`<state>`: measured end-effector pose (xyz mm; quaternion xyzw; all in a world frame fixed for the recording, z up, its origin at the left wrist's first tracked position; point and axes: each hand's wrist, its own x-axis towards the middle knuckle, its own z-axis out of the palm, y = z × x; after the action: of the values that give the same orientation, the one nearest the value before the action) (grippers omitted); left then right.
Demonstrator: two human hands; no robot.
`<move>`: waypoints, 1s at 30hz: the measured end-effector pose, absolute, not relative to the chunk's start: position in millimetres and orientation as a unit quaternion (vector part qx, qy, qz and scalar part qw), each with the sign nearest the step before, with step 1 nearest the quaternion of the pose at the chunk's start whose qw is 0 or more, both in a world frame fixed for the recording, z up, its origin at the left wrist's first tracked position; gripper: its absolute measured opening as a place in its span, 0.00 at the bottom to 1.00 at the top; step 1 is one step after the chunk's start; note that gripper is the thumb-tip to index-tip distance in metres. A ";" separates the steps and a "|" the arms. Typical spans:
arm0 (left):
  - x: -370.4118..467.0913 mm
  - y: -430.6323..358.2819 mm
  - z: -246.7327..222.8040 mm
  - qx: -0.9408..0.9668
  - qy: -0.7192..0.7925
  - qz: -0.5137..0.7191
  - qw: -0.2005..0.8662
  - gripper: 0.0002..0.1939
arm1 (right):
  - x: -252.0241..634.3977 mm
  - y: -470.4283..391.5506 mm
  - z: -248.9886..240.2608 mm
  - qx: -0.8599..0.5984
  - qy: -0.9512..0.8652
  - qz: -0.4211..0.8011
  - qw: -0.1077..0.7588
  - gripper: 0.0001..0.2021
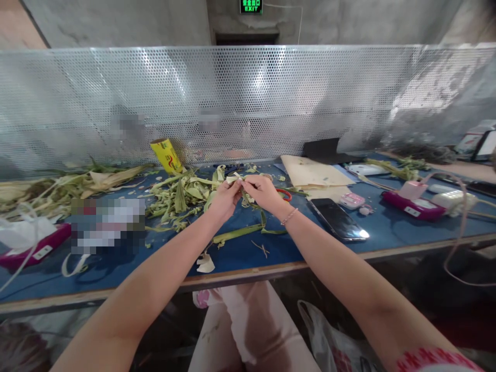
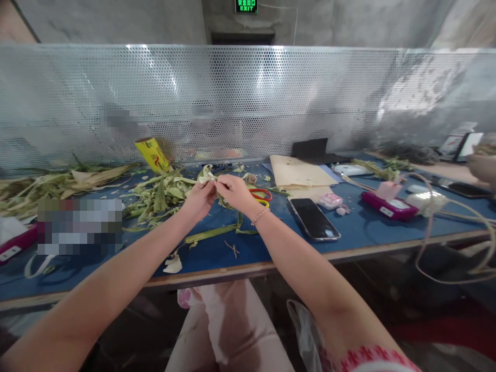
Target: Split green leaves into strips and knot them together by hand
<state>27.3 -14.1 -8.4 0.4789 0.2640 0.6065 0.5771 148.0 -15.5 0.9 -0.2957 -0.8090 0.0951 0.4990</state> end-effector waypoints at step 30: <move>4.8 -8.3 2.3 0.535 0.288 0.521 0.599 0.12 | 171.2 -10.9 4.7 -0.271 -0.836 -0.090 0.469 0.07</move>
<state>4.8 -8.3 2.3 0.5348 0.2885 0.5212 0.5993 171.2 -10.9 4.7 -0.2710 -0.8360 -0.0899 0.4686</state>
